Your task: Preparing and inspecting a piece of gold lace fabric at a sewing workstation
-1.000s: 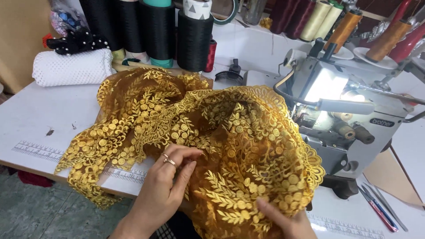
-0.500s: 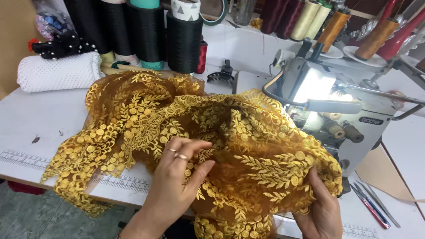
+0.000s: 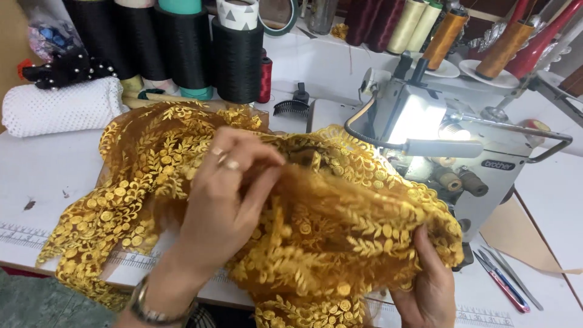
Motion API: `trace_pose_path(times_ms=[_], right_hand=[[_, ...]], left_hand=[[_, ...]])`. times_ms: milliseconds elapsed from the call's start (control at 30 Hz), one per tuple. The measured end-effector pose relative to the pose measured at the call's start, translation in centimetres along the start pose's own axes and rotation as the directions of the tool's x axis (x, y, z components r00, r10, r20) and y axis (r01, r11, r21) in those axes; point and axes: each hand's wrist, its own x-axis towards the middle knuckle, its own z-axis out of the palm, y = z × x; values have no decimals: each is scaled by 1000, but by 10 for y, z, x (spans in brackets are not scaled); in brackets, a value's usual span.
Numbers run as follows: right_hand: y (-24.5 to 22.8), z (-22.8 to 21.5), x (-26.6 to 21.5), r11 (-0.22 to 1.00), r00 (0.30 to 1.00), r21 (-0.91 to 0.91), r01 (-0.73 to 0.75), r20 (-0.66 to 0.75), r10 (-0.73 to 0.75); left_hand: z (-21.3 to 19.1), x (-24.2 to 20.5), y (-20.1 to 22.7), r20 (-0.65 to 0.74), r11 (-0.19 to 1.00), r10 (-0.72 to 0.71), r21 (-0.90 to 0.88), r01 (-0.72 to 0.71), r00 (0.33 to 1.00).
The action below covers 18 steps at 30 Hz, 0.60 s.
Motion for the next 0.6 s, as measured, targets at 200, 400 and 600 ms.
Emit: trace_pose_path(times_ms=[200,400,600], right_hand=[[4,-4,24,997,995,64,39,-95,-33],[4,0,22,998,988,37,50,-151,-44],[1,4,22,999,990,40,3,-139,2]], left_hand=[[22,23,-27,301,873,-363,440,209,882],[30,3,-3,51,919,257,297,-261,965],[53,-36,-18,367,824,345,321,-466,864]])
